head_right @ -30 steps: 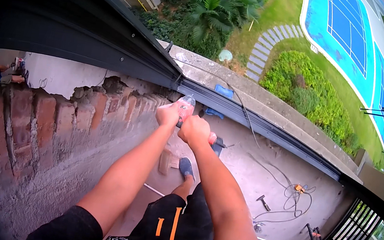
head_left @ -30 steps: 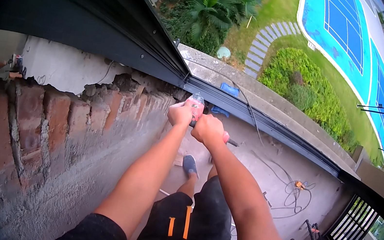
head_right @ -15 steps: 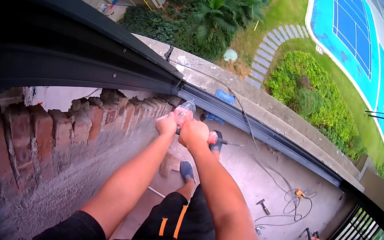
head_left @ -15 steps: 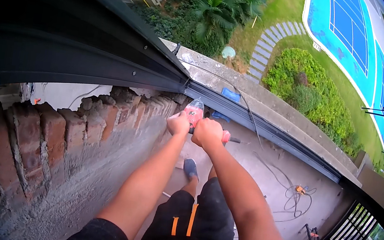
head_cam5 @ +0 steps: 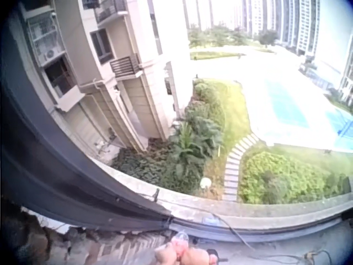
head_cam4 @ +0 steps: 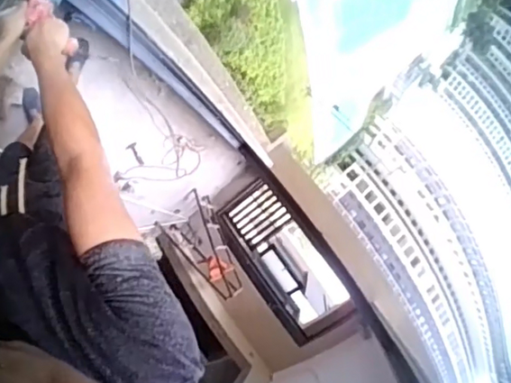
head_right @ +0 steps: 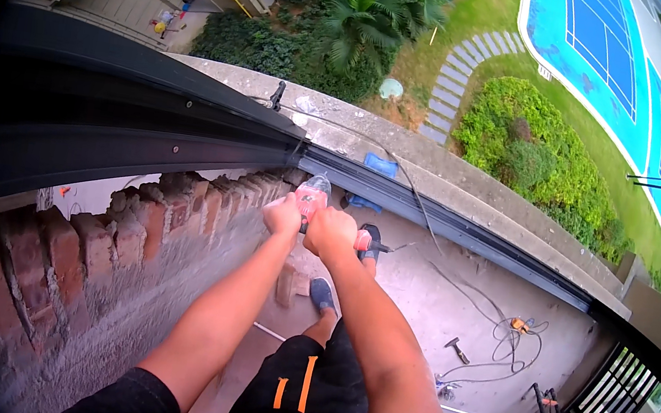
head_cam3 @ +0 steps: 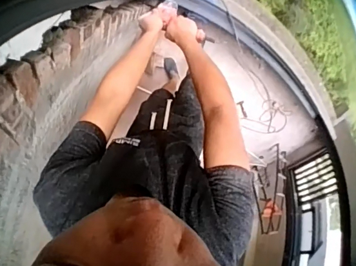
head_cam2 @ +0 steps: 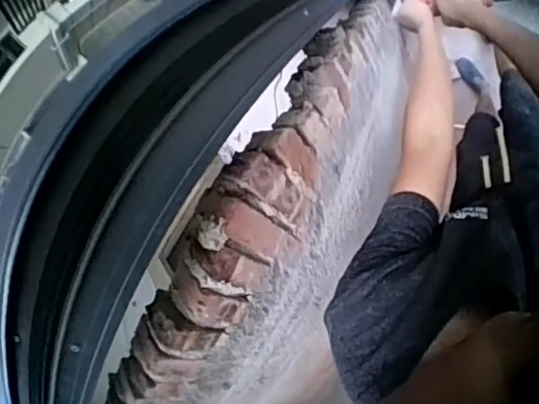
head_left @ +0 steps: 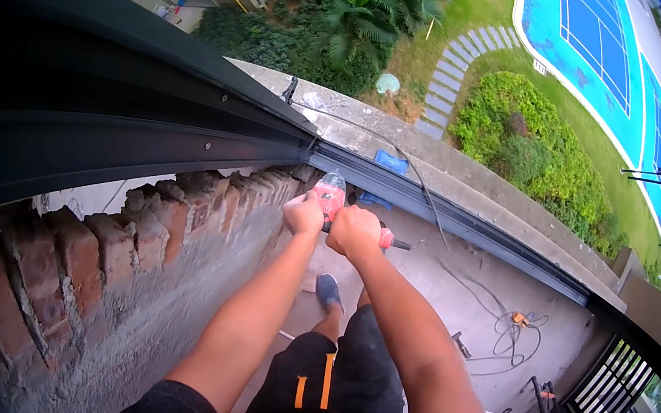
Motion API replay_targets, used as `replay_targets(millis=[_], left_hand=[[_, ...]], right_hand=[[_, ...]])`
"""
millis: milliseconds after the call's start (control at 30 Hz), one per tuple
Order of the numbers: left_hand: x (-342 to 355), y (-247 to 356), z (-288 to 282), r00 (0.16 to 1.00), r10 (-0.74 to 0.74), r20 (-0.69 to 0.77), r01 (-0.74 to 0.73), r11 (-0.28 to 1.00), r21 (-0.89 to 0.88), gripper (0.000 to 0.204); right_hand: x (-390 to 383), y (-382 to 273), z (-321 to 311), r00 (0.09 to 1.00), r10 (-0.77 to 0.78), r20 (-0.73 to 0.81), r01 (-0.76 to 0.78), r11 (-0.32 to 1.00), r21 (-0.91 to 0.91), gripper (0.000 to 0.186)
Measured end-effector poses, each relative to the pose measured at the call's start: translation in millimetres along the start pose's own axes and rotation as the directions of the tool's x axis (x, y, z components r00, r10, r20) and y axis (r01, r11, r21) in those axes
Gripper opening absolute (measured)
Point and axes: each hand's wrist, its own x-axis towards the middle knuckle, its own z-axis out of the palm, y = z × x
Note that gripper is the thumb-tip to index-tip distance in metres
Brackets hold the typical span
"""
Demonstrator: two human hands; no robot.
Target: The person picks up a power drill from the floor and uses it to drill holes into the concrete exterior window ledge of a building.
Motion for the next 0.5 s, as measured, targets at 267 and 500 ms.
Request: replay_targets(millis=[267, 500], left_hand=[[5, -15, 3, 1.0, 0.014, -0.014, -0.015, 0.998, -0.057, 0.036], [6, -4, 5, 0.993, 0.119, 0.008, -0.119, 0.992, -0.039, 0.032]], right_hand=[[-3, 0, 8, 1.0, 0.016, 0.013, -0.017, 0.998, 0.059, 0.024], [2, 1, 8, 0.999, 0.049, 0.021, -0.051, 0.994, 0.098, 0.024]])
